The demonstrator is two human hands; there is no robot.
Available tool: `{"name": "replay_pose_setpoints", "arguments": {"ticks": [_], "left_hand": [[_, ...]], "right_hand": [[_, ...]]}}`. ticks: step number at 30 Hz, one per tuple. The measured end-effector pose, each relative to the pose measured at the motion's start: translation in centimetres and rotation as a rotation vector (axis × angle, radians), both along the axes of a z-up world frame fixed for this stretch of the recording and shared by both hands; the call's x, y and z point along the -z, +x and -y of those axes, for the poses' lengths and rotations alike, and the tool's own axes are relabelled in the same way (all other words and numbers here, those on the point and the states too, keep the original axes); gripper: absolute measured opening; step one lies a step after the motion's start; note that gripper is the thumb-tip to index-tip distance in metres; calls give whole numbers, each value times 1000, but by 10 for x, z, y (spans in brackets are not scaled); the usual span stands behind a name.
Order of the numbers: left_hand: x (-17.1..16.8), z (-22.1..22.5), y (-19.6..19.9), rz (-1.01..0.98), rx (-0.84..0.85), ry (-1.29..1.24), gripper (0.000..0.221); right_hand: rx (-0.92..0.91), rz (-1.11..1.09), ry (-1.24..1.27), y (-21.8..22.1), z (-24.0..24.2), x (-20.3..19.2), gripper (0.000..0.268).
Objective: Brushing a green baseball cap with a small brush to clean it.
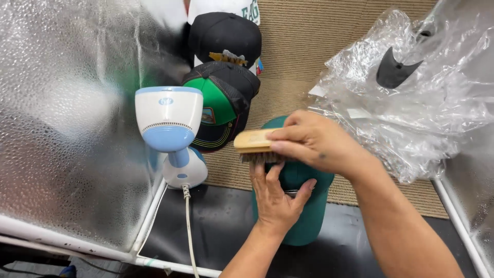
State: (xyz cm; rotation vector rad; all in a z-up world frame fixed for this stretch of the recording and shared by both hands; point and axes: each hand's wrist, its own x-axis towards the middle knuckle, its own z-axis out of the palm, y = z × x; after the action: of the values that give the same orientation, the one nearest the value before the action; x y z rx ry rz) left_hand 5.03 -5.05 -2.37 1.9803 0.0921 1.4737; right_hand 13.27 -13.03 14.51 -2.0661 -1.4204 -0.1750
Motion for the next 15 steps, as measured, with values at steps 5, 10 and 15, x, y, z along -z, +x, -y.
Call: {"name": "replay_pose_setpoints", "arguments": {"ticks": [5,10,15], "left_hand": [[-6,3,-3,31,13,9,67],[-6,3,1,37,31,-27,71],[-11,5,-16,-14,-85,70,63]], "right_hand": [[359,-261,-81,92,1,31,37],[631,-671,-149,113,5,34,44],[626,-796,-150,75,1,12,51]]}}
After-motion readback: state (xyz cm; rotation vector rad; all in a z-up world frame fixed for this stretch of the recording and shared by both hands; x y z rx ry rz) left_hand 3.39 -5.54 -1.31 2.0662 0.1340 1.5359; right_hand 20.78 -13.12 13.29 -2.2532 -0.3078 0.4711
